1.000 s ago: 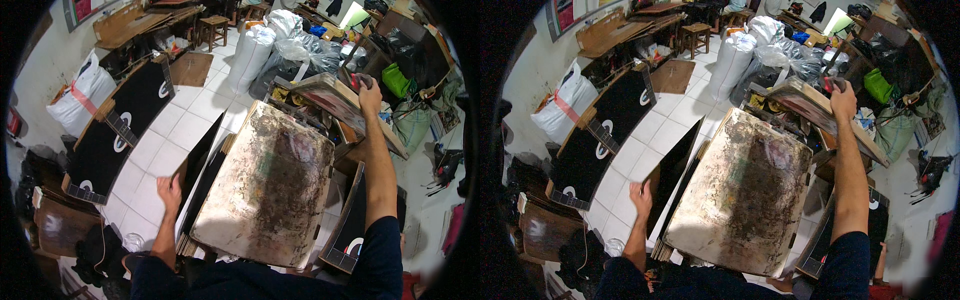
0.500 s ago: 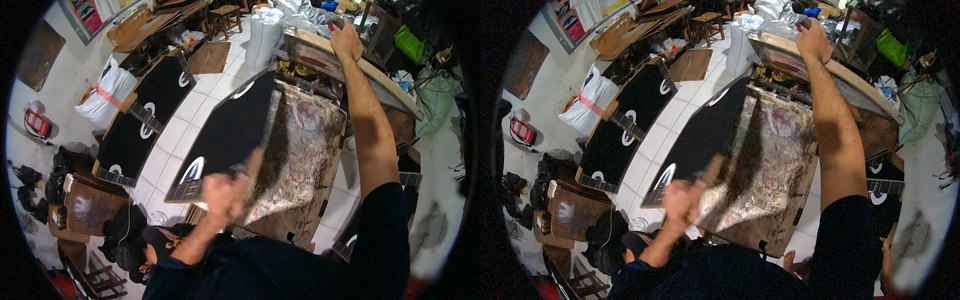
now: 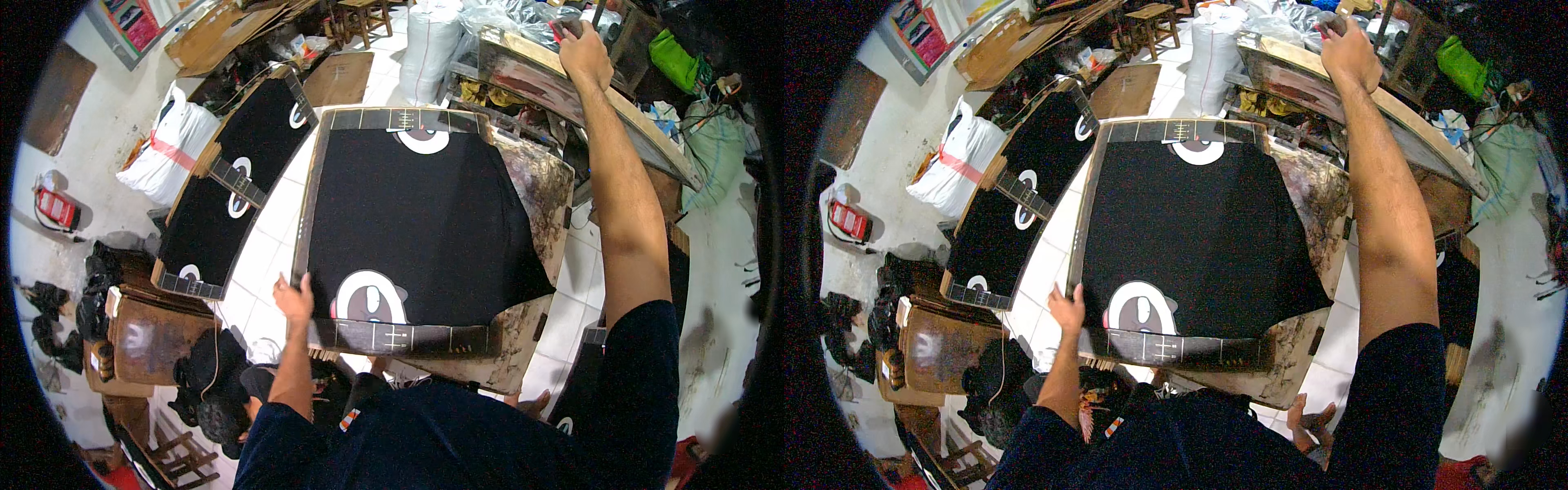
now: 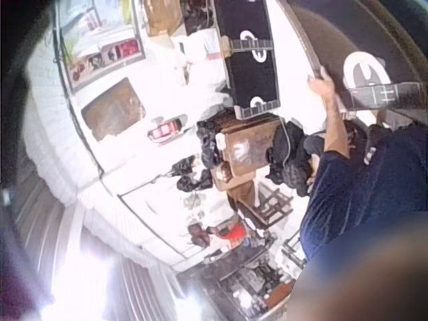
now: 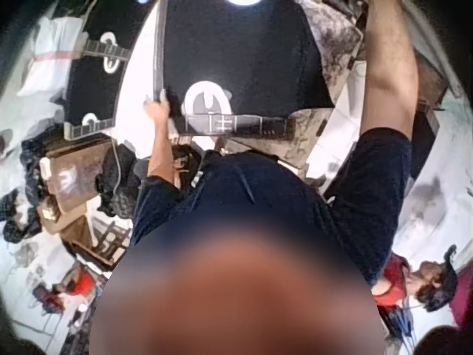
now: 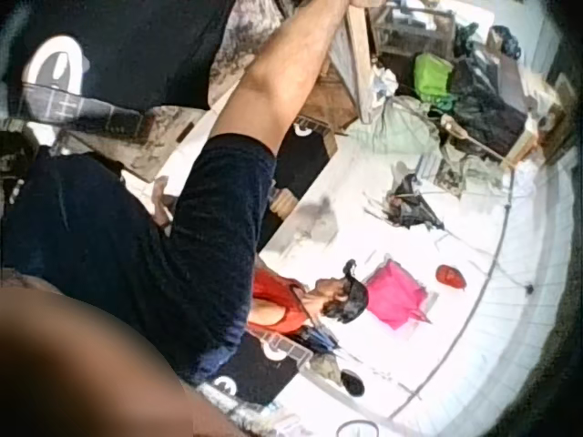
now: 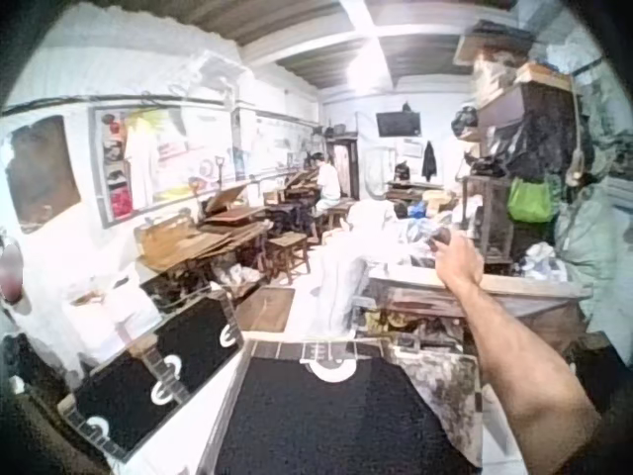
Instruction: The person performs screen printing on black t-shirts. They position a screen frame over the shirt, apply red ink, and use a squeegee to pull the ink across the screen to transfer the design. The person repeats this process on multiple shirts.
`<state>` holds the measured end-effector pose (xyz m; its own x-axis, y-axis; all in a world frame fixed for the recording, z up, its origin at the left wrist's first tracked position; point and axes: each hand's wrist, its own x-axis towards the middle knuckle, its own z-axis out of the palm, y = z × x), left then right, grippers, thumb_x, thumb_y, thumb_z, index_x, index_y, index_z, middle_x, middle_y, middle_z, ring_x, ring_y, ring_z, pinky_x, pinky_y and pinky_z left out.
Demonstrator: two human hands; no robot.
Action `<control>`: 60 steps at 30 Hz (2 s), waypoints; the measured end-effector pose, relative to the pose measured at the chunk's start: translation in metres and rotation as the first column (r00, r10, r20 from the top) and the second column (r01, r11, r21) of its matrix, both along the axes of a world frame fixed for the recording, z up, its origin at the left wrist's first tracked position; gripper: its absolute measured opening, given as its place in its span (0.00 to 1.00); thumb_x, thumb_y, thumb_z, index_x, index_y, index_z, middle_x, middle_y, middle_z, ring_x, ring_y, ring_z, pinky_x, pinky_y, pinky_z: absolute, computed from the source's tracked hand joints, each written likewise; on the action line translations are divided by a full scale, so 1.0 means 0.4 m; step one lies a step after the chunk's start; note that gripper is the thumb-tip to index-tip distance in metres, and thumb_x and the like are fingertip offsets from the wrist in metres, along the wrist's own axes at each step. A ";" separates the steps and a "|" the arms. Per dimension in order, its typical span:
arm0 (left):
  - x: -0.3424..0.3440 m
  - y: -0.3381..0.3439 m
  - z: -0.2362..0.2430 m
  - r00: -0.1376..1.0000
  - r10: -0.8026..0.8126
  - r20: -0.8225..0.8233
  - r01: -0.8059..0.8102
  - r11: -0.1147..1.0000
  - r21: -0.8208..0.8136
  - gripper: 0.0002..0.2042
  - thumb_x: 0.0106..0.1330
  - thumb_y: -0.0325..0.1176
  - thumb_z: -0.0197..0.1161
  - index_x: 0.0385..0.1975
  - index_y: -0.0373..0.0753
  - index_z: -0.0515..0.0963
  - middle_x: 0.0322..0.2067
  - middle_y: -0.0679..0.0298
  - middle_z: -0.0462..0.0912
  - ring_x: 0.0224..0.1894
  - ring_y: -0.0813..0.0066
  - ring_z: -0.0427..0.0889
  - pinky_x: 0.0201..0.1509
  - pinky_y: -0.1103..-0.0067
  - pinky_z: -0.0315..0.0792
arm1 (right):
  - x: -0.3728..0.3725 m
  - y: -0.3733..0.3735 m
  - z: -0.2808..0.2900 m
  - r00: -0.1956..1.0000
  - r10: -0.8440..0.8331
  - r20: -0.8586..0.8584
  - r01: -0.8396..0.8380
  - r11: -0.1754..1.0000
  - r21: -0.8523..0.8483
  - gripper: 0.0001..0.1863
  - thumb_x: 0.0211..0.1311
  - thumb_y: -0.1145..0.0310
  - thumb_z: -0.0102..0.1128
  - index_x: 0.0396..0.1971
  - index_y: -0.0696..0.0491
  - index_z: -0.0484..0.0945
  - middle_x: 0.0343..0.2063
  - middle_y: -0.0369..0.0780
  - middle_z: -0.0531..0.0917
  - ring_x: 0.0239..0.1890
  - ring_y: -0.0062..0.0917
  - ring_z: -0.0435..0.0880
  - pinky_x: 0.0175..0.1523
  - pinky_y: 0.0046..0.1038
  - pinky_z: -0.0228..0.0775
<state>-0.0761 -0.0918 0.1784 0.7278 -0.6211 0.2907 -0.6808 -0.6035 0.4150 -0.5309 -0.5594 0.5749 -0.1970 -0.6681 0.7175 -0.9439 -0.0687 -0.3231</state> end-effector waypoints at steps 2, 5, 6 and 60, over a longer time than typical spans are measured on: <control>0.107 0.036 -0.053 0.938 0.119 -0.326 -0.069 0.985 0.160 0.26 0.74 0.52 0.60 0.43 0.27 0.82 0.40 0.43 0.85 0.44 0.44 0.83 0.53 0.58 0.74 | 0.006 0.014 0.006 1.000 -0.003 0.019 0.003 1.000 0.021 0.22 0.64 0.53 0.63 0.58 0.40 0.78 0.50 0.44 0.86 0.52 0.46 0.86 0.55 0.49 0.77; 0.130 0.082 -0.058 0.863 0.049 -0.503 -0.004 0.996 0.091 0.27 0.79 0.49 0.53 0.34 0.25 0.81 0.27 0.47 0.84 0.31 0.55 0.79 0.43 0.61 0.73 | 0.023 0.040 0.023 0.999 -0.037 0.023 0.037 0.999 0.000 0.19 0.64 0.56 0.62 0.54 0.42 0.80 0.50 0.44 0.86 0.53 0.45 0.85 0.55 0.48 0.76; 0.121 0.091 -0.044 0.822 0.040 -0.568 -0.034 0.999 0.021 0.26 0.79 0.49 0.53 0.31 0.27 0.80 0.25 0.54 0.81 0.29 0.63 0.75 0.39 0.64 0.70 | 0.032 0.046 0.032 0.996 -0.087 0.013 0.087 0.996 0.016 0.20 0.65 0.55 0.62 0.55 0.42 0.81 0.50 0.45 0.87 0.53 0.46 0.85 0.56 0.48 0.76; -0.432 -0.564 0.362 -0.182 -0.681 -0.709 0.218 0.676 -0.704 0.40 0.70 0.55 0.67 0.70 0.29 0.64 0.65 0.44 0.72 0.65 0.54 0.76 0.68 0.63 0.70 | 0.064 0.312 -0.315 0.956 0.271 0.110 -0.227 0.925 -0.305 0.14 0.63 0.68 0.63 0.49 0.47 0.83 0.44 0.43 0.86 0.47 0.41 0.87 0.51 0.39 0.78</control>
